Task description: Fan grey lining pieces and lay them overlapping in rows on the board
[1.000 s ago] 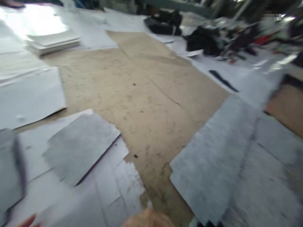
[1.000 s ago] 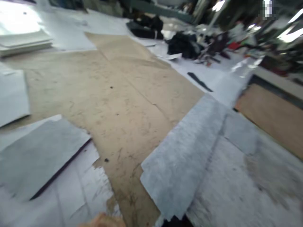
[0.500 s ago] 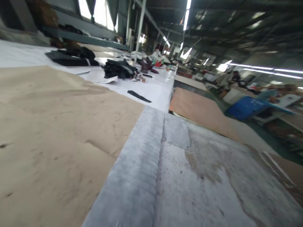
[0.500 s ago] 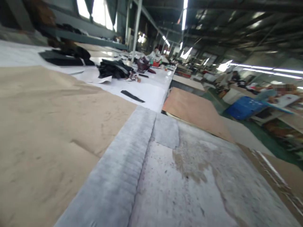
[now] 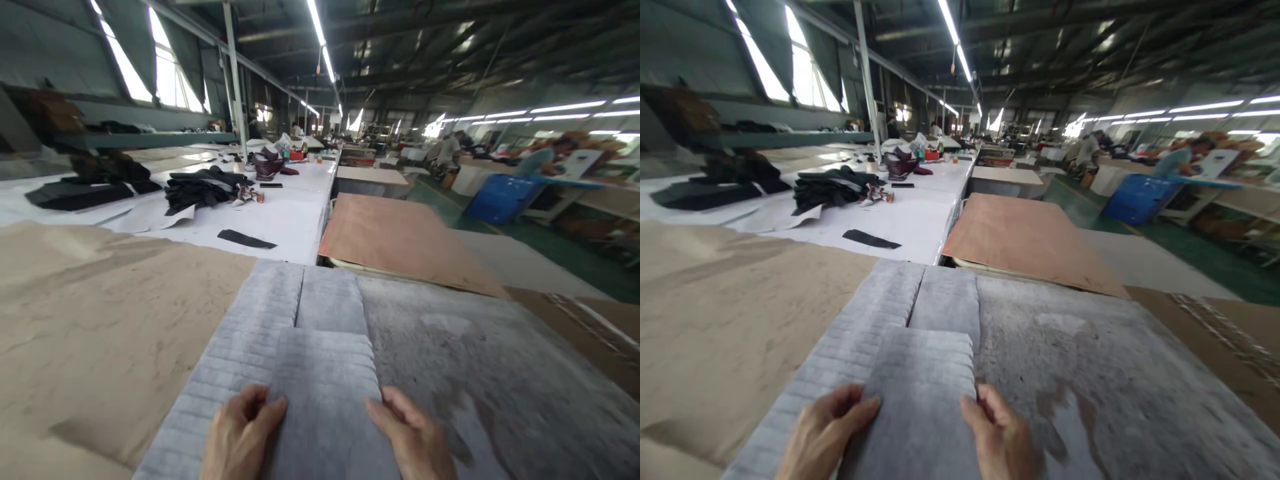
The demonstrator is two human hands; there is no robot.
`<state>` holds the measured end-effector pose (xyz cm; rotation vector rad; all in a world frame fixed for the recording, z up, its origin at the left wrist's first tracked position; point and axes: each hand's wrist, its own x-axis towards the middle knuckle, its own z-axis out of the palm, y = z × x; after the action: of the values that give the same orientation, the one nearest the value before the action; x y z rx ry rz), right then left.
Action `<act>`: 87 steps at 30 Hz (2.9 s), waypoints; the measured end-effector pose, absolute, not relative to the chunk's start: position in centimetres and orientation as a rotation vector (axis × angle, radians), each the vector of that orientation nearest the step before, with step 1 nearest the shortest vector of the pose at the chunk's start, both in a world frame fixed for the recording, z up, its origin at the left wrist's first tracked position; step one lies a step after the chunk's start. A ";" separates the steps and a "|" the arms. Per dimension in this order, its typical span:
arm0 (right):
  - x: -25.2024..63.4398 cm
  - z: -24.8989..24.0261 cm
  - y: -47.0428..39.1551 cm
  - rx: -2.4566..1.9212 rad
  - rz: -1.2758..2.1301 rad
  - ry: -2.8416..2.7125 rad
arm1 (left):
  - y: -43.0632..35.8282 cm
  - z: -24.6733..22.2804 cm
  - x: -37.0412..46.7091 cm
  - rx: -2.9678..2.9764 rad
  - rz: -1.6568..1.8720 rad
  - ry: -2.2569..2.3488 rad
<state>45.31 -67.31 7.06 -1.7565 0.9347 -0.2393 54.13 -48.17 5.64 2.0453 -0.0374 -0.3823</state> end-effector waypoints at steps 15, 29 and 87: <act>53.8 5.1 -73.4 -2.167 -0.204 1.067 | -56.8 6.7 63.3 2.626 -0.260 -0.087; 53.6 4.0 -74.5 -2.247 -0.131 1.041 | -56.9 6.3 63.3 2.711 -0.339 -0.100; 55.5 5.6 -76.4 -2.420 -0.040 0.847 | -57.5 6.2 67.7 2.775 -0.255 -0.619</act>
<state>55.48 -76.37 5.57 -2.4200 0.8470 -0.0400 67.70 -57.51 6.24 2.7745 -0.6185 -0.2546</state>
